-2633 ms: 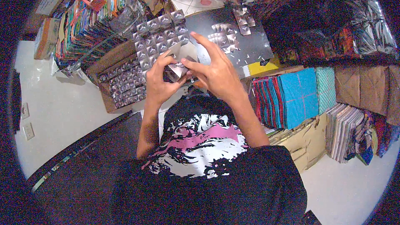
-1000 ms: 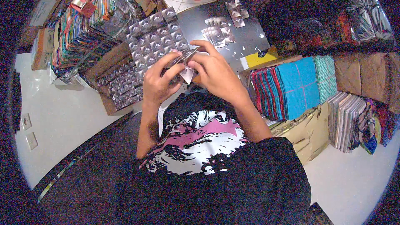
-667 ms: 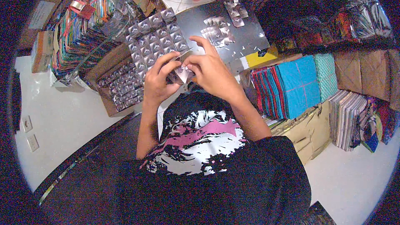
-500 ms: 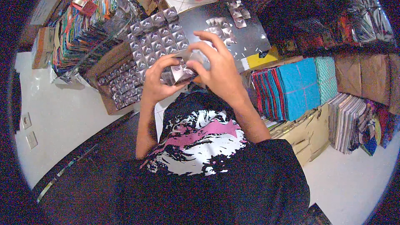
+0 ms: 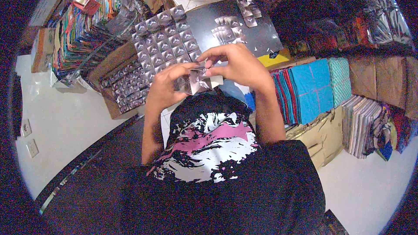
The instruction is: Assembling small silver cardboard toy boxes.
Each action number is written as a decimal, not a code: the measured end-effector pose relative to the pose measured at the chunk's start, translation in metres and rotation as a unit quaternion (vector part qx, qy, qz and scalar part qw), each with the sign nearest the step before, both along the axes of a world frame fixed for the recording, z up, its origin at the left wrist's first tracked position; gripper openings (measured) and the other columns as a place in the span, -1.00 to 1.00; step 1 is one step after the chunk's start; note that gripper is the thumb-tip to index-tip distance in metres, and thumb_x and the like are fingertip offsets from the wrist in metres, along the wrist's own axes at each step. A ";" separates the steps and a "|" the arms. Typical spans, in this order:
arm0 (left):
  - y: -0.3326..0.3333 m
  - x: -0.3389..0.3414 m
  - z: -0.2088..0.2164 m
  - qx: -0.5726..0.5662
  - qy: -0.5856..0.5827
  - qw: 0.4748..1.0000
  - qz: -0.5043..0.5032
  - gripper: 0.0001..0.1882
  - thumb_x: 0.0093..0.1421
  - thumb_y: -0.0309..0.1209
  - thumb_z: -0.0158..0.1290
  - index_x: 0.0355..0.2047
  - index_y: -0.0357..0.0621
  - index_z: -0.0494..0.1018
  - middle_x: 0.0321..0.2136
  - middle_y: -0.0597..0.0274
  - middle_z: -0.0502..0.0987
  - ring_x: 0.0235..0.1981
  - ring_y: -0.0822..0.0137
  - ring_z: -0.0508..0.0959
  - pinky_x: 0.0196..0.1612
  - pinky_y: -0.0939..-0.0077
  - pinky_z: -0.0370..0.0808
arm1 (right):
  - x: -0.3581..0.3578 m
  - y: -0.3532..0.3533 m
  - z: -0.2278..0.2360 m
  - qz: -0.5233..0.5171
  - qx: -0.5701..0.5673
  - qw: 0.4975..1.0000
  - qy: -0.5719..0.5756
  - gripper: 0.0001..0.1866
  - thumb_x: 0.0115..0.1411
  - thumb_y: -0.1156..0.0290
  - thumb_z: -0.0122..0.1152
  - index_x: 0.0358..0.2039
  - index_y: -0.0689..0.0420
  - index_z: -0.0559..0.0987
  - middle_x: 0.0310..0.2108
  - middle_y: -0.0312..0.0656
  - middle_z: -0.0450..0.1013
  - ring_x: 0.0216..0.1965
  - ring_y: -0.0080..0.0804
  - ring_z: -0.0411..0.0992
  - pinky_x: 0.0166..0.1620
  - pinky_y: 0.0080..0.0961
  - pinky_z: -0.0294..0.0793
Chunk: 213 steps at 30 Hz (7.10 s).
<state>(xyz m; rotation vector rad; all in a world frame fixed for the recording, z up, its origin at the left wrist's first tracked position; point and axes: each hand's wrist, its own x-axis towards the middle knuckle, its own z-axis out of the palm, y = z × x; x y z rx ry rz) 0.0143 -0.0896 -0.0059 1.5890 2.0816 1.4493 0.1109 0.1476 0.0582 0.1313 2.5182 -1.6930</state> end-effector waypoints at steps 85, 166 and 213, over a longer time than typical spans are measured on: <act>-0.005 -0.001 0.024 -0.044 -0.085 0.993 0.068 -0.16 -0.12 -0.33 0.52 0.17 -0.10 0.36 0.05 0.05 0.63 -0.01 -0.03 0.69 0.04 0.19 0.62 | 0.013 -0.036 -0.001 0.022 0.295 0.929 0.221 -0.70 0.02 0.50 0.39 -0.17 0.08 0.71 -0.14 -0.26 0.59 0.03 -0.23 0.52 0.16 -0.17 0.49; 0.201 -0.012 0.009 0.032 -0.181 0.958 0.219 -0.04 -0.02 -0.17 0.53 0.34 -0.17 0.34 -0.02 0.00 0.64 -0.02 0.19 0.66 0.07 0.29 0.56 | -0.056 0.168 -0.033 -0.037 -0.091 0.951 0.292 -0.77 0.11 0.46 0.45 -0.17 0.13 0.77 -0.05 -0.07 0.65 0.00 -0.15 0.62 0.13 -0.25 0.54; 0.110 -0.014 0.017 -0.017 -0.059 0.980 0.187 0.00 -0.08 -0.25 0.54 0.32 -0.28 0.30 0.21 -0.11 0.51 0.15 -0.10 0.59 0.18 0.17 0.52 | -0.052 0.101 -0.007 0.048 -0.049 0.982 0.174 -0.74 0.04 0.60 0.51 -0.21 0.17 0.79 -0.08 -0.07 0.66 0.08 -0.13 0.61 0.16 -0.26 0.56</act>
